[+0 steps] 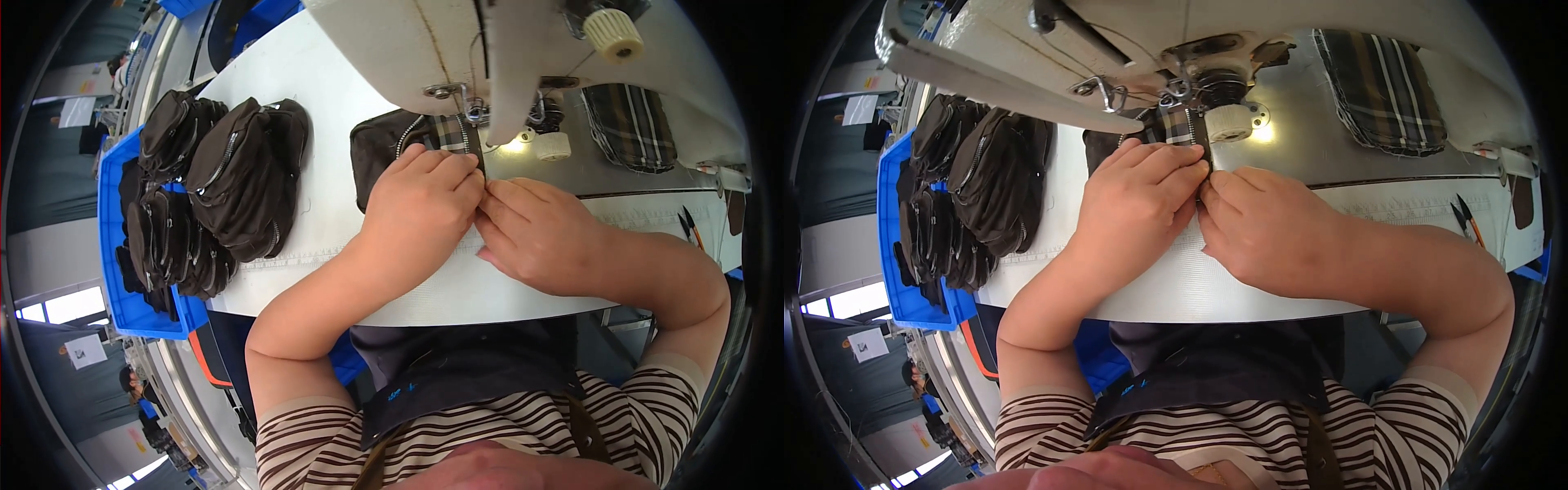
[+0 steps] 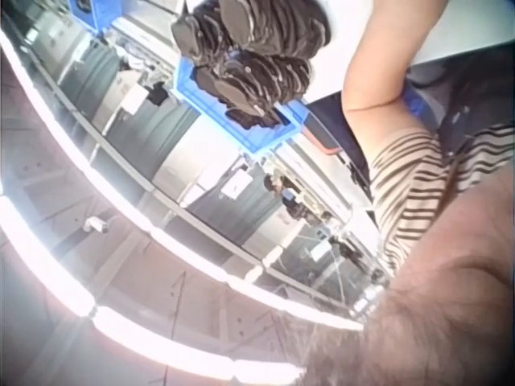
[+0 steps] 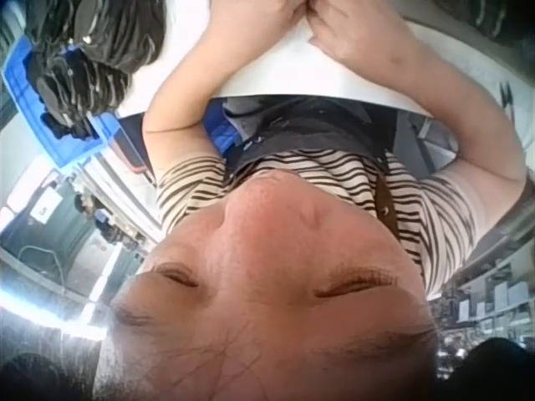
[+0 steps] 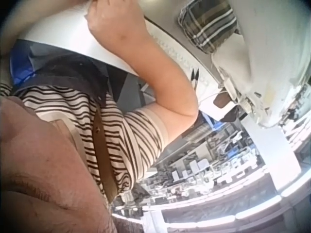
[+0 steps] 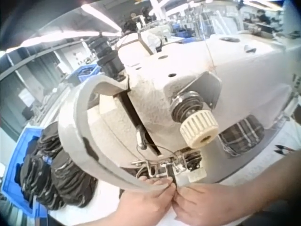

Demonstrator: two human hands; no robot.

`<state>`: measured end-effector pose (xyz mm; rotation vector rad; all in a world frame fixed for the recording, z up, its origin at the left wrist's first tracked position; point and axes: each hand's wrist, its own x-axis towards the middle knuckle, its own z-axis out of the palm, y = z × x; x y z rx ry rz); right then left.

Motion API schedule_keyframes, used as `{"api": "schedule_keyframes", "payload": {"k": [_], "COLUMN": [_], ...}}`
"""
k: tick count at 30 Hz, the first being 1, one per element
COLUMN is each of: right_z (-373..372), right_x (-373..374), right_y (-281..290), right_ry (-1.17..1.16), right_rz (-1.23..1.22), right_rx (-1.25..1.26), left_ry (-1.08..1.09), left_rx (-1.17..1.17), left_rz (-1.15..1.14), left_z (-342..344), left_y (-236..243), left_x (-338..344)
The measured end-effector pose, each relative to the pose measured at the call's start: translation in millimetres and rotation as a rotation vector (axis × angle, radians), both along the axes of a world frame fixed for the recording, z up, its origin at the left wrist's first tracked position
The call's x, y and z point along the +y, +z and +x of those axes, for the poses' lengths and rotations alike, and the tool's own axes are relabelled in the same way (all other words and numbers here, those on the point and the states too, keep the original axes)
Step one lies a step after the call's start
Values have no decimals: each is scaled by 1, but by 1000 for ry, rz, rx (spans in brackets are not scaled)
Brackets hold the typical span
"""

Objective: Sewing together pieces of leather to form small bags or pouches using an industrial sewing machine.

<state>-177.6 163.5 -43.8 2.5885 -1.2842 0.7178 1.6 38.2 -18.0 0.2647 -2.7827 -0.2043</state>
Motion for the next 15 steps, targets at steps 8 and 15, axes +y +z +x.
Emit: {"api": "schedule_keyframes", "payload": {"k": [8,15], "right_z": [-1,-1], "right_x": [0,-3], "right_y": [10,10], "right_ry": [12,-28], "right_rz": [73,113], "right_rx": [-21,-51], "left_ry": [25,55], "left_rx": [35,39], "left_rz": [-15,-10], "left_z": [-2,-2], "left_y": [-8,-8], "left_x": [7,1]}}
